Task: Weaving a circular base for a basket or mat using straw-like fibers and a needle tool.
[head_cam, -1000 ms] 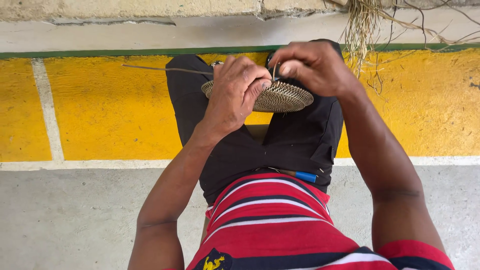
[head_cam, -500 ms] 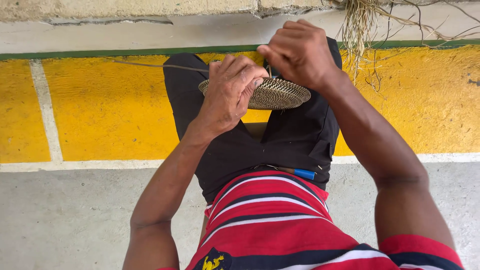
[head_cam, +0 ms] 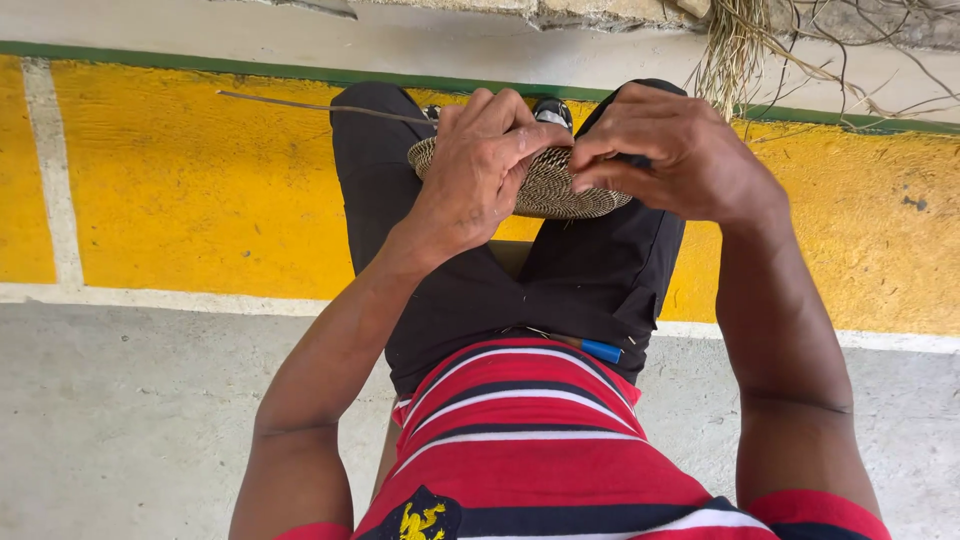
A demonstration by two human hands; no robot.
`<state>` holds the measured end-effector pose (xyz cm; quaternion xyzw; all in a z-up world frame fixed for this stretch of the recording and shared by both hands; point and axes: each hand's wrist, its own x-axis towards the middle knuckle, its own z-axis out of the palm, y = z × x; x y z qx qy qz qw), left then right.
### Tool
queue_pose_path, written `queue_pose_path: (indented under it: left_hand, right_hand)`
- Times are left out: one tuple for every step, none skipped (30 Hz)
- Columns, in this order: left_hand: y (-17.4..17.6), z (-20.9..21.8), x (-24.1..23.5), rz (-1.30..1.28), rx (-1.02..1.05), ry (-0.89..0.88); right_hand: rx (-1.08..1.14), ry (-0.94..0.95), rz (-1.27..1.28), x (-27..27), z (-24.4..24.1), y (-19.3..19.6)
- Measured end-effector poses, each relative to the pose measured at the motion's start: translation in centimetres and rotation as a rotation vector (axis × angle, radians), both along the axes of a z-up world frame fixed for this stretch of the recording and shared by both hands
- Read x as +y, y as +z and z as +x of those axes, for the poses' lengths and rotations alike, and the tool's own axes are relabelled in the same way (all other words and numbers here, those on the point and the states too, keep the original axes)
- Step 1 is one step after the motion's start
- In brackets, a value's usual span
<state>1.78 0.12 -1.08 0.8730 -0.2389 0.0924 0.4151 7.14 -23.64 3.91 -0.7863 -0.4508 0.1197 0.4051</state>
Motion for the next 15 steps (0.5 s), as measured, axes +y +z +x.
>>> queue_pose_path:
  left_hand:
    - [-0.1, 0.0, 0.0, -0.008, -0.01, -0.006]
    - [-0.1, 0.1, 0.0, -0.016, -0.02, -0.013]
    - [-0.2, 0.1, 0.0, -0.018, -0.02, -0.01]
    - [-0.3, 0.2, 0.0, -0.023, -0.03, -0.01]
    - [-0.5, 0.2, -0.1, -0.029, -0.038, -0.011]
    - [-0.5, 0.2, -0.1, -0.031, -0.036, -0.009]
    - [-0.6, 0.2, -0.1, -0.033, -0.036, -0.01]
    - [-0.6, 0.3, -0.1, -0.035, -0.036, -0.011]
    - [-0.6, 0.2, -0.1, -0.037, -0.036, -0.012]
    - [-0.6, 0.2, -0.1, -0.035, -0.034, -0.012]
    - [-0.6, 0.2, -0.1, -0.032, -0.033, -0.012]
    - [-0.5, 0.1, -0.1, -0.033, -0.034, -0.012]
    - [-0.5, 0.1, 0.0, -0.03, -0.039, -0.01]
    - [-0.5, 0.1, 0.0, -0.027, -0.045, -0.008]
    - [-0.6, 0.1, 0.0, -0.028, -0.045, -0.008]
  right_hand:
    - [-0.118, -0.04, -0.049, 0.1, -0.2, 0.1]
    - [-0.236, -0.08, -0.098, 0.3, -0.3, 0.1]
    - [-0.237, -0.077, -0.099, 0.3, -0.5, 0.2]
    - [-0.309, -0.097, -0.133, 0.4, -0.6, 0.2]
    - [-0.38, -0.118, -0.166, 0.4, -0.8, 0.2]
    - [-0.379, -0.115, -0.168, 0.6, -0.9, 0.3]
    - [-0.408, -0.125, -0.183, 0.8, -1.1, 0.4]
    - [-0.438, -0.134, -0.198, 0.9, -1.3, 0.5]
    - [-0.438, -0.134, -0.2, 0.9, -1.3, 0.4]
    - [-0.457, -0.143, -0.208, 0.9, -1.3, 0.2]
    - [-0.477, -0.152, -0.216, 0.9, -1.3, 0.0]
    - [-0.477, -0.152, -0.216, 1.1, -1.5, 0.0]
    - [-0.51, -0.161, -0.229, 1.2, -1.6, 0.1]
    - [-0.543, -0.171, -0.241, 1.3, -1.7, 0.1]
    - [-0.543, -0.17, -0.241, 1.8, -1.9, 0.0]
